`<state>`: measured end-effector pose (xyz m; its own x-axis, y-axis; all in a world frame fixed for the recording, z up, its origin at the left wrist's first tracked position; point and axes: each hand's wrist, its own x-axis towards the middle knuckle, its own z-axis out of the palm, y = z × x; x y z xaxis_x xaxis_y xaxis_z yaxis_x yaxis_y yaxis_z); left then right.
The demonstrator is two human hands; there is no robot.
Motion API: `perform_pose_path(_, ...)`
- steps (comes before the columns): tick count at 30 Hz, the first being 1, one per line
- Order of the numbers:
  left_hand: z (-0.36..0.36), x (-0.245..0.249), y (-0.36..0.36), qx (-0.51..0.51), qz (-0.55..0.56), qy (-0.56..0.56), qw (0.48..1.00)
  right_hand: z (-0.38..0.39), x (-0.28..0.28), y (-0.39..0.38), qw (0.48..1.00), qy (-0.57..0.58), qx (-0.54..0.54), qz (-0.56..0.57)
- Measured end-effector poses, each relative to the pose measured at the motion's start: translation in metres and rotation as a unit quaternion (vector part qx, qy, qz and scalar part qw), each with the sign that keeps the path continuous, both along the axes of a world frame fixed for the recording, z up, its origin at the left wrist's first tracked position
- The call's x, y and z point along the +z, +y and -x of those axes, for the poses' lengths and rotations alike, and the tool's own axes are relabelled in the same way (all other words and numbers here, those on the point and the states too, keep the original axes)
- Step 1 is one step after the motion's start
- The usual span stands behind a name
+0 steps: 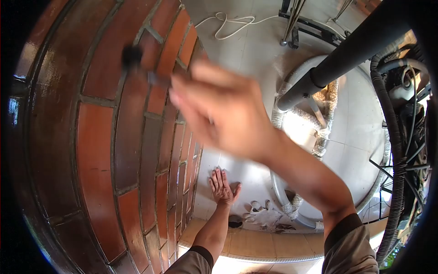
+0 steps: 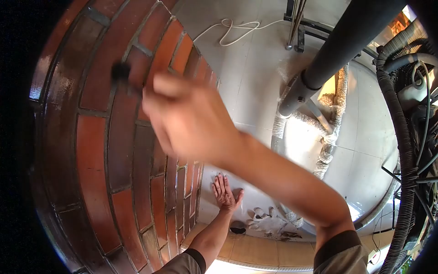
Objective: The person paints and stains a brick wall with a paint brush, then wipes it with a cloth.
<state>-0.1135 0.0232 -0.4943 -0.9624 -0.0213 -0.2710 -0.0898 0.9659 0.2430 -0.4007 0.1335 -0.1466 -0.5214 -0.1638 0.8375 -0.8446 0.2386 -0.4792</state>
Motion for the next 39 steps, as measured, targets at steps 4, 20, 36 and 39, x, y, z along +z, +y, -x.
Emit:
perform_pose_path(4, 0.002, 0.004, 0.001, -0.001, 0.006, -0.012, 1.000, 0.033, 0.011, 0.033, 0.981, 0.102, -0.162, -0.009)
perform_pose_path(20, 0.001, 0.004, 0.001, 0.006, 0.008, -0.028, 1.000, 0.096, 0.053, 0.031, 0.970, -0.055, -0.237, -0.022)
perform_pose_path(36, 0.002, 0.005, -0.001, -0.002, 0.012, -0.021, 1.000, 0.136, 0.096, 0.011, 0.983, 0.023, -0.178, 0.046)
perform_pose_path(39, 0.001, 0.008, 0.000, 0.000, -0.003, -0.025, 1.000, 0.112, 0.090, -0.028, 0.981, 0.101, -0.156, 0.053)
